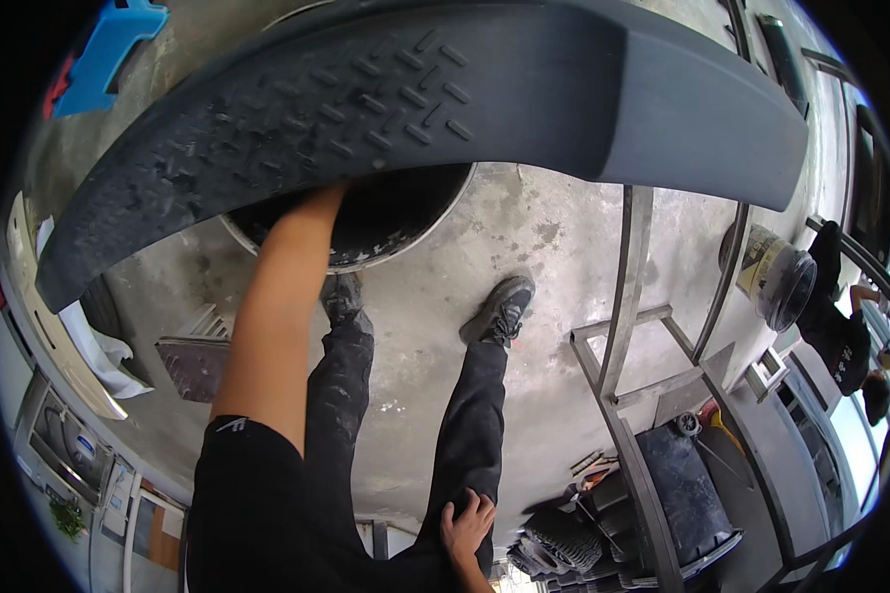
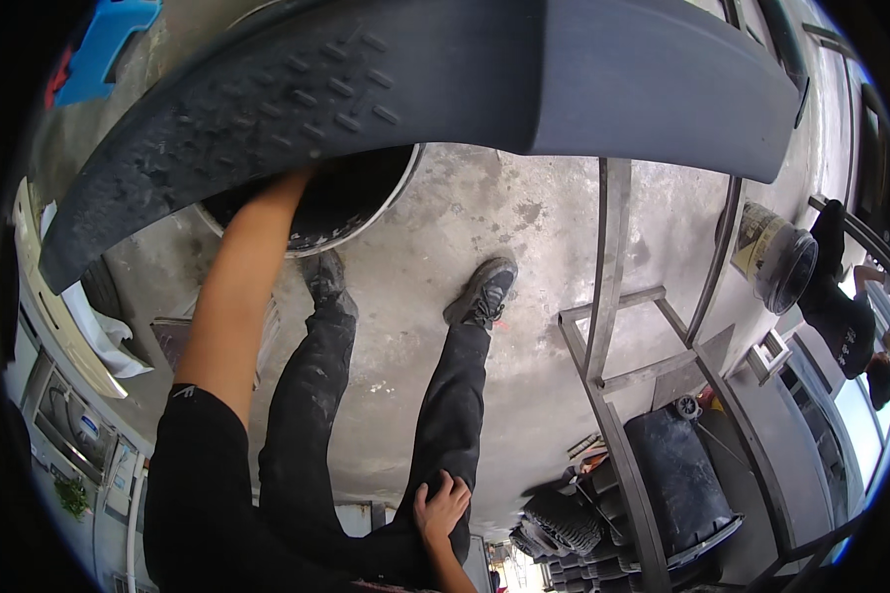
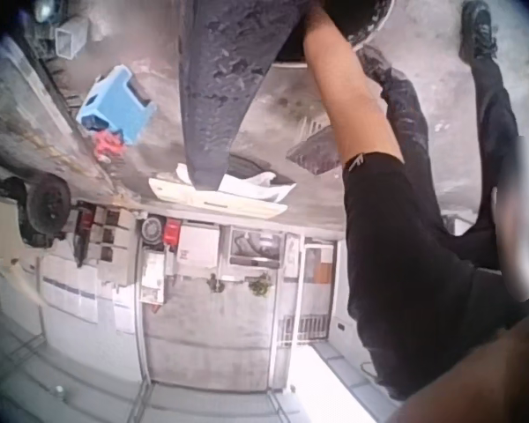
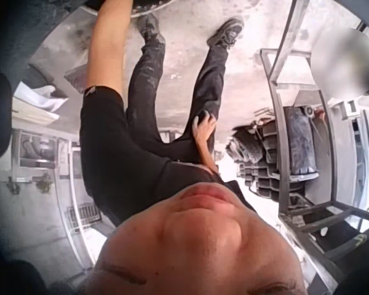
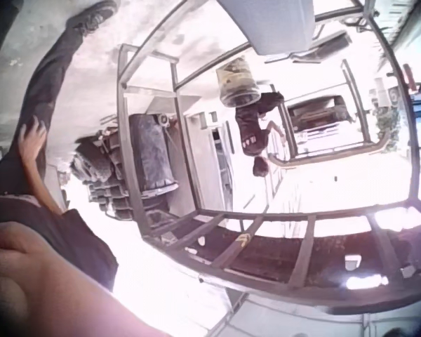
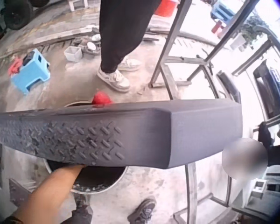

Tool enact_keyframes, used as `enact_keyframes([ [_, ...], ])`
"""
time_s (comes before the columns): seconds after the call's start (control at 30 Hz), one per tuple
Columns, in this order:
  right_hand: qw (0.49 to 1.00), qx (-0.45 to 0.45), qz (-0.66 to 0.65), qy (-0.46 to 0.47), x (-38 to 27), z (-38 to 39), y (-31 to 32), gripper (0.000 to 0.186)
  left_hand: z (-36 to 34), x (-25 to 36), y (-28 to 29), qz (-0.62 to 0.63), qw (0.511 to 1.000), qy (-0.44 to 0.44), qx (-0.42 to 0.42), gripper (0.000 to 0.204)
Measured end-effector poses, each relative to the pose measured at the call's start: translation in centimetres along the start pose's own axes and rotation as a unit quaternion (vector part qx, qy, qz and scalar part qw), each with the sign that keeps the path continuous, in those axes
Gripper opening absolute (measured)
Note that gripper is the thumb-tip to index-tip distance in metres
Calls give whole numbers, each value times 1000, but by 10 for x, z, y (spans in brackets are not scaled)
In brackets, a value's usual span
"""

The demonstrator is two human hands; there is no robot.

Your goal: The person sands a black car bumper with a green sanding block, repeatedly dipping the block into a bucket of water and continuing to sand different sections of the bumper. The bumper is mounted on a metal stand in a workshop.

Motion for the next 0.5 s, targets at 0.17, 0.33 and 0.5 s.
enact_keyframes([
  [0.17,998,51,4,23,12,6,19,50,45,39,32,573,780,220,-124,50],
  [0.33,990,54,2,127,18,-3,59,49,82,-19,44,582,697,356,-220,35],
  [0.5,988,58,-12,144,45,-23,94,47,149,44,54,709,597,236,-292,45],
])
Point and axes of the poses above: each hand's wrist, its own z-axis away from the middle knuckle, its own y-axis out of the back of the hand, x = y × z, the point moved 1 cm from there along -z, towards the middle knuckle, and after that the axes turned 8 degrees about z, right-handed, at the moved point
